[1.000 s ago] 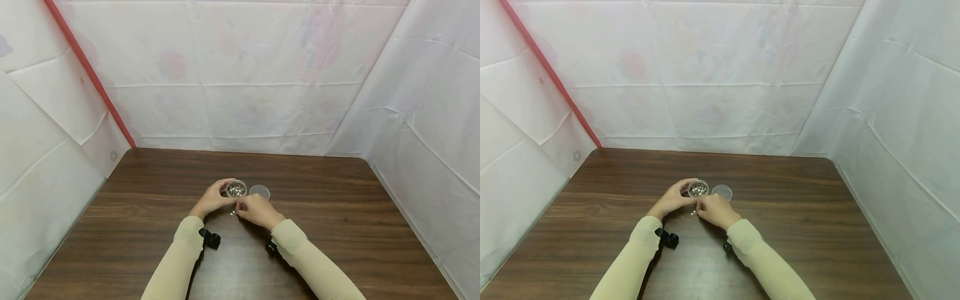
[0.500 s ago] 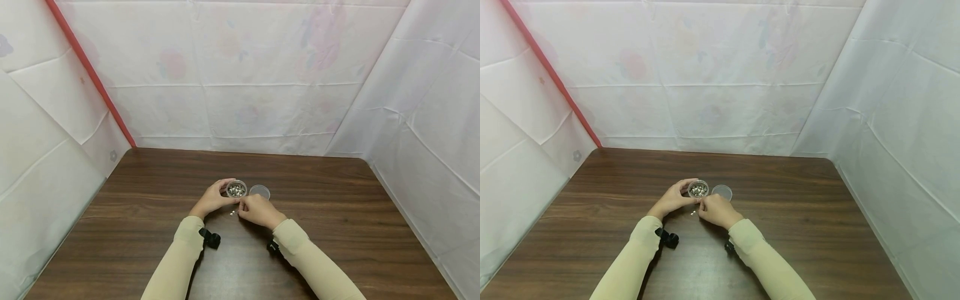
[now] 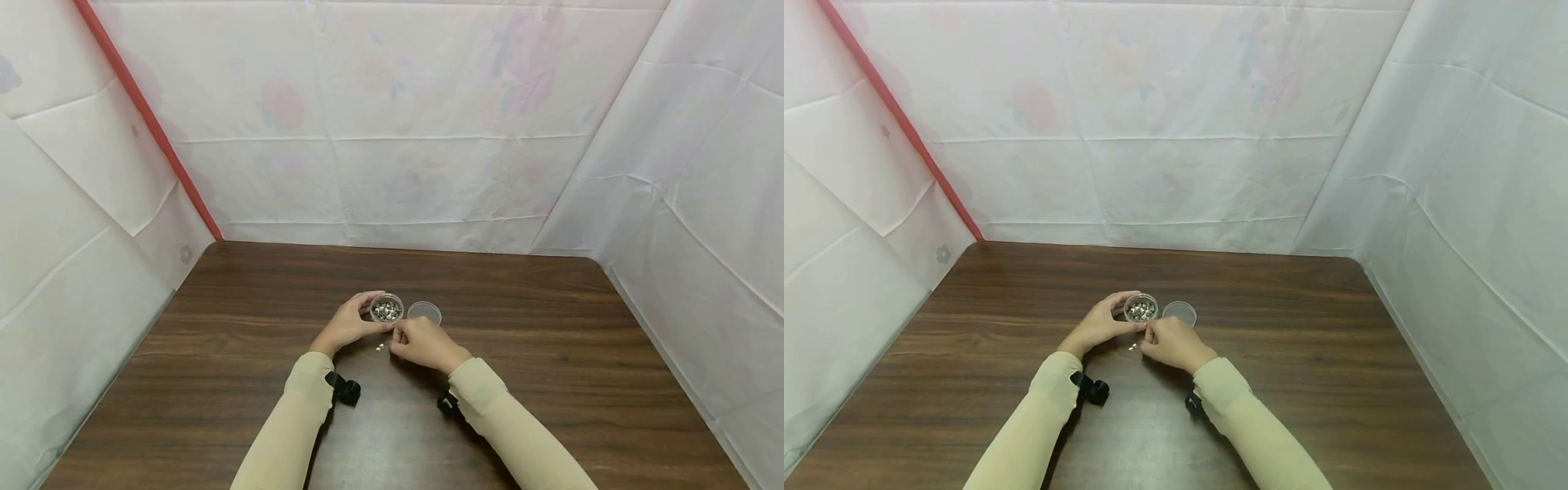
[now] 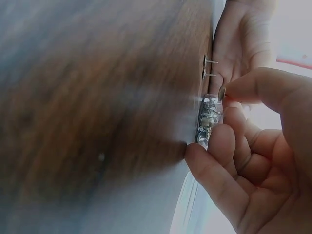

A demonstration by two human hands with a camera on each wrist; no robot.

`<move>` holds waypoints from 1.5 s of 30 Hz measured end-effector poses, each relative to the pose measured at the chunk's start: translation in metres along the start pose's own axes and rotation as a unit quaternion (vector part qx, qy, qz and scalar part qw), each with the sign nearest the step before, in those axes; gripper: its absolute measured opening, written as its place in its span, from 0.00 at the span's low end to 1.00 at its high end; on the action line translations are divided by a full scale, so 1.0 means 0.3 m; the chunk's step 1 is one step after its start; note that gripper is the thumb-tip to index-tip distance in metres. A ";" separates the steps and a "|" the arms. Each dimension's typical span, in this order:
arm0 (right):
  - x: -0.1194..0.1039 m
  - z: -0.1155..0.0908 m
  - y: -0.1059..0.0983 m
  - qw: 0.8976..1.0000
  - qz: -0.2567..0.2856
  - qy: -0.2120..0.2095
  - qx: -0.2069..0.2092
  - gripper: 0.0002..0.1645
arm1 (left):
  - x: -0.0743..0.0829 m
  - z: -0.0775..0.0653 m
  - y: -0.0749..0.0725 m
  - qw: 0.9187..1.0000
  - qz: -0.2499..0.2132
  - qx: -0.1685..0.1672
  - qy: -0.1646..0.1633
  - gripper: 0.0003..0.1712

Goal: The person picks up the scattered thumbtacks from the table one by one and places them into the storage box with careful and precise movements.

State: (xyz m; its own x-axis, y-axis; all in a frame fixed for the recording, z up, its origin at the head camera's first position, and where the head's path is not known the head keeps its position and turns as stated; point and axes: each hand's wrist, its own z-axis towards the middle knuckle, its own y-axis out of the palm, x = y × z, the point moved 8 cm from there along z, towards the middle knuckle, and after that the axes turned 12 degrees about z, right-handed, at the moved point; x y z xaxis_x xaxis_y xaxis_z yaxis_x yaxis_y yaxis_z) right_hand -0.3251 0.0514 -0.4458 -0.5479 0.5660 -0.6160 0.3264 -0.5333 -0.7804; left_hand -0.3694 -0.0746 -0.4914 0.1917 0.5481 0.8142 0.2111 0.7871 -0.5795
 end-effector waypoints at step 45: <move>0.021 0.062 -0.124 0.994 0.062 0.002 0.087 0.05 | 0.014 -0.008 -0.002 1.000 0.004 -0.011 -0.025 0.43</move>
State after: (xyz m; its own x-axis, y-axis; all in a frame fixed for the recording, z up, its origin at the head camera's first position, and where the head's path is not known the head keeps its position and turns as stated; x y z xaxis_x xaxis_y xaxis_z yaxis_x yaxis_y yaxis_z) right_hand -0.3552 0.0631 -0.4187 -0.5089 0.4904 -0.7075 0.2534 -0.7001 -0.6675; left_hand -0.3665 -0.0735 -0.4877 0.1461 0.5686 0.8096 0.2317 0.7759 -0.5868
